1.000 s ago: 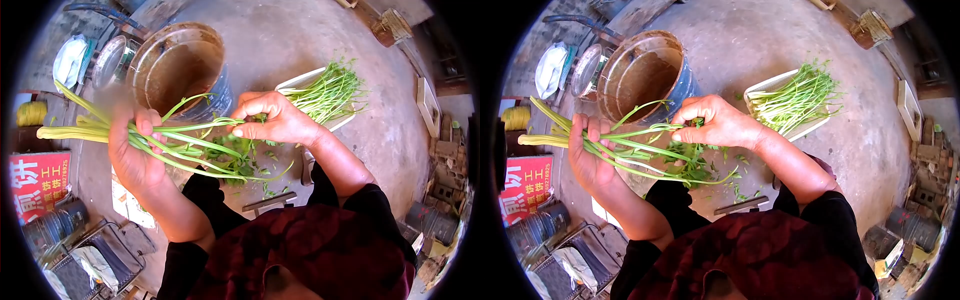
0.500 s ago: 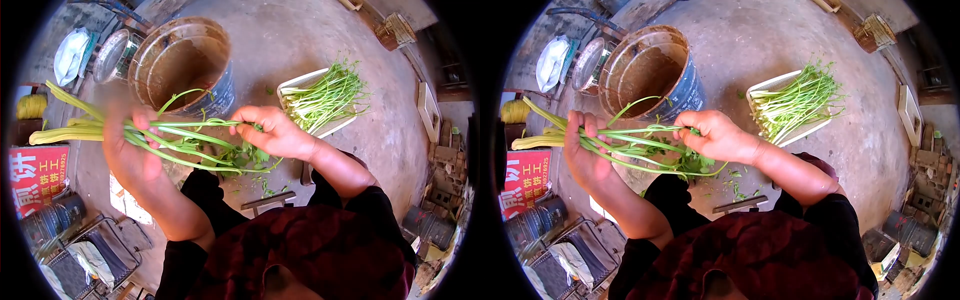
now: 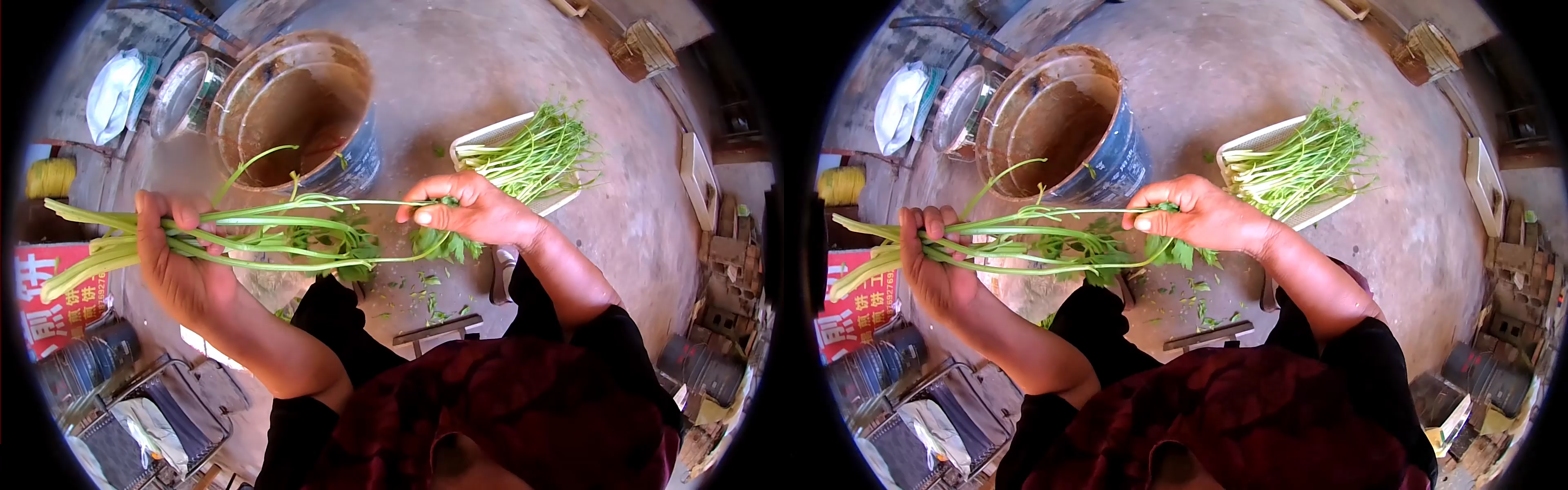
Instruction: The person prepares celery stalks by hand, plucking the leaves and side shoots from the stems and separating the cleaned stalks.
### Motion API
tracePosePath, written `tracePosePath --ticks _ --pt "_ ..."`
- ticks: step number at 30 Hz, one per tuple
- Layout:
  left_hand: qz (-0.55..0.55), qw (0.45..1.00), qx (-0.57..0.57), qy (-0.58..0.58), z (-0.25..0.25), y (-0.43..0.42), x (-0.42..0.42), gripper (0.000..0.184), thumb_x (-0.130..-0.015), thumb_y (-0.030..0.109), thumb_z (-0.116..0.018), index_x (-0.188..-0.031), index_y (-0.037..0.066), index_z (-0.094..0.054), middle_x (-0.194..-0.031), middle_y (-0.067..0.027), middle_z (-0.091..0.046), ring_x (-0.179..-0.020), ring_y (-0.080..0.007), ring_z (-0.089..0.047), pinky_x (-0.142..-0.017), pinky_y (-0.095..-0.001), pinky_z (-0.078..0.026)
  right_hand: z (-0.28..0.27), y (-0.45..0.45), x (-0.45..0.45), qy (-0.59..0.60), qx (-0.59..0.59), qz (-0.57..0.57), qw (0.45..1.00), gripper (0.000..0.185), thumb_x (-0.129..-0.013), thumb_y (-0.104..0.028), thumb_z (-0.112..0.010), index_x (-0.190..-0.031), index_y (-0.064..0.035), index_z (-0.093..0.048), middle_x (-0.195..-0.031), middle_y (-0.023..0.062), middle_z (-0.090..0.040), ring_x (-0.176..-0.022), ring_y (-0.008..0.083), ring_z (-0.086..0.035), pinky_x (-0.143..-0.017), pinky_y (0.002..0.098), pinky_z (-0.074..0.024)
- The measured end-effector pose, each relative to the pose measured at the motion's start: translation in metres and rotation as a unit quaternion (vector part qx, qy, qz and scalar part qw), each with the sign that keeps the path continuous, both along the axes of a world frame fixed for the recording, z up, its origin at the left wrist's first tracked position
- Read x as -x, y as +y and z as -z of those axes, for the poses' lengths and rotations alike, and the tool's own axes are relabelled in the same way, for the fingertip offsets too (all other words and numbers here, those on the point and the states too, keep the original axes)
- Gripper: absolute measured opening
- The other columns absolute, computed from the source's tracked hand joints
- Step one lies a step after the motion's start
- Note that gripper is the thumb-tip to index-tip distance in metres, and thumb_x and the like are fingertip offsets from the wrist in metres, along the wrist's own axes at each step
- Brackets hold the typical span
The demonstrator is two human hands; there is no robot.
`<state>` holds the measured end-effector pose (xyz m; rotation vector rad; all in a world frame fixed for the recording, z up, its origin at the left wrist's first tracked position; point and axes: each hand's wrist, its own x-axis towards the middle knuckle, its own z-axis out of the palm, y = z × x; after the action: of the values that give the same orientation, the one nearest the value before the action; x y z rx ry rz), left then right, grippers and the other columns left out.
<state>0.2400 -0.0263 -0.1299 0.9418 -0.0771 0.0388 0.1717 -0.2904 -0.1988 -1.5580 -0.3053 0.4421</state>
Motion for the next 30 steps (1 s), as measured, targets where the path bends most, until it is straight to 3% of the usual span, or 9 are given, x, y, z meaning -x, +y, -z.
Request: tracePosePath --ticks 7,14,19,20,22,23,24,25,30 --pt "0.012 1.000 -0.015 0.009 0.003 -0.003 0.000 0.015 -0.087 0.020 -0.045 -0.078 0.009 -0.043 -0.062 -0.0051 -0.045 -0.044 -0.0130 -0.042 -0.037 -0.0219 -0.034 -0.001 -0.001 0.006 0.023 0.019 0.037 0.999 0.017 -0.087 -0.013 -0.044 -0.092 -0.0019 -0.056 -0.084 0.0010 -0.058 -0.077 0.0085 -0.048 -0.071 0.0252 -0.0408" --pt "-0.121 0.989 -0.089 -0.004 -0.005 -0.021 0.011 0.018 -0.088 0.022 -0.044 -0.076 0.009 -0.045 -0.060 -0.0061 -0.046 -0.044 -0.0142 -0.043 -0.038 -0.0227 -0.036 0.030 0.002 0.005 -0.190 0.159 0.189 0.950 0.011 -0.075 -0.002 -0.046 -0.079 -0.0057 -0.056 -0.066 0.0052 -0.054 -0.057 0.0109 -0.050 -0.053 0.0267 -0.0420" --pt "0.020 0.995 0.052 -0.079 -0.010 0.031 0.007 0.021 -0.088 0.021 -0.043 -0.072 0.007 -0.045 -0.067 -0.0052 -0.045 -0.059 -0.0148 -0.045 -0.042 -0.0244 -0.038 0.046 -0.021 -0.003 0.138 0.089 0.282 0.945 0.014 -0.082 -0.006 -0.048 -0.092 -0.0065 -0.057 -0.075 -0.0017 -0.052 -0.071 0.0072 -0.049 -0.062 0.0215 -0.0413" --pt "-0.052 0.995 0.063 -0.049 -0.009 0.019 0.014 0.023 -0.087 0.022 -0.044 -0.071 0.006 -0.043 -0.063 -0.0036 -0.041 -0.058 -0.0138 -0.040 -0.041 -0.0243 -0.035 0.069 -0.021 -0.003 0.013 0.135 0.270 0.953 0.017 -0.083 -0.013 -0.053 -0.099 -0.0068 -0.056 -0.078 -0.0008 -0.054 -0.072 0.0069 -0.049 -0.061 0.0216 -0.0416" --pt "-0.135 0.988 0.070 0.000 -0.011 -0.013 0.021 0.018 -0.086 0.020 -0.044 -0.075 0.006 -0.048 -0.065 -0.0042 -0.051 -0.054 -0.0136 -0.048 -0.047 -0.0248 -0.041 0.074 -0.013 -0.003 0.126 0.103 0.195 0.967 0.016 -0.080 -0.017 -0.056 -0.090 -0.0041 -0.058 -0.086 0.0026 -0.057 -0.083 0.0105 -0.049 -0.075 0.0246 -0.0394" --pt "-0.043 0.990 0.088 -0.097 -0.006 -0.022 0.022 0.014 -0.085 0.018 -0.046 -0.076 0.007 -0.049 -0.066 -0.0056 -0.054 -0.052 -0.0125 -0.051 -0.046 -0.0237 -0.041 0.090 -0.009 -0.005 0.171 0.150 0.186 0.956 0.016 -0.080 -0.016 -0.056 -0.090 -0.0042 -0.058 -0.087 0.0018 -0.057 -0.083 0.0101 -0.049 -0.074 0.0235 -0.0400" --pt "-0.097 0.992 0.000 -0.082 -0.007 -0.033 0.021 0.011 -0.083 0.016 -0.049 -0.075 0.008 -0.050 -0.060 -0.0063 -0.054 -0.049 -0.0114 -0.050 -0.043 -0.0235 -0.040 0.100 -0.005 -0.006 0.197 0.070 0.153 0.966 0.018 -0.080 -0.018 -0.057 -0.091 -0.0042 -0.059 -0.088 0.0015 -0.057 -0.080 0.0107 -0.051 -0.072 0.0236 -0.0408" --pt "-0.054 0.990 0.131 -0.023 -0.008 -0.043 0.022 0.015 -0.083 0.015 -0.051 -0.073 0.004 -0.050 -0.055 -0.0052 -0.052 -0.040 -0.0102 -0.048 -0.033 -0.0201 -0.033 0.090 0.009 -0.004 0.208 0.061 0.152 0.964 0.025 -0.080 -0.019 -0.056 -0.100 -0.0041 -0.056 -0.094 0.0023 -0.057 -0.078 0.0132 -0.052 -0.071 0.0248 -0.0413" --pt "0.054 0.987 0.151 0.003 -0.026 -0.039 0.025 0.022 -0.083 0.009 -0.043 -0.062 0.004 -0.043 -0.044 -0.0018 -0.042 -0.034 -0.0095 -0.044 -0.030 -0.0219 -0.032 0.102 0.079 -0.019 0.250 0.056 0.096 0.962 0.025 -0.081 -0.021 -0.053 -0.100 -0.0052 -0.055 -0.088 0.0024 -0.056 -0.072 0.0126 -0.052 -0.061 0.0250 -0.0417"
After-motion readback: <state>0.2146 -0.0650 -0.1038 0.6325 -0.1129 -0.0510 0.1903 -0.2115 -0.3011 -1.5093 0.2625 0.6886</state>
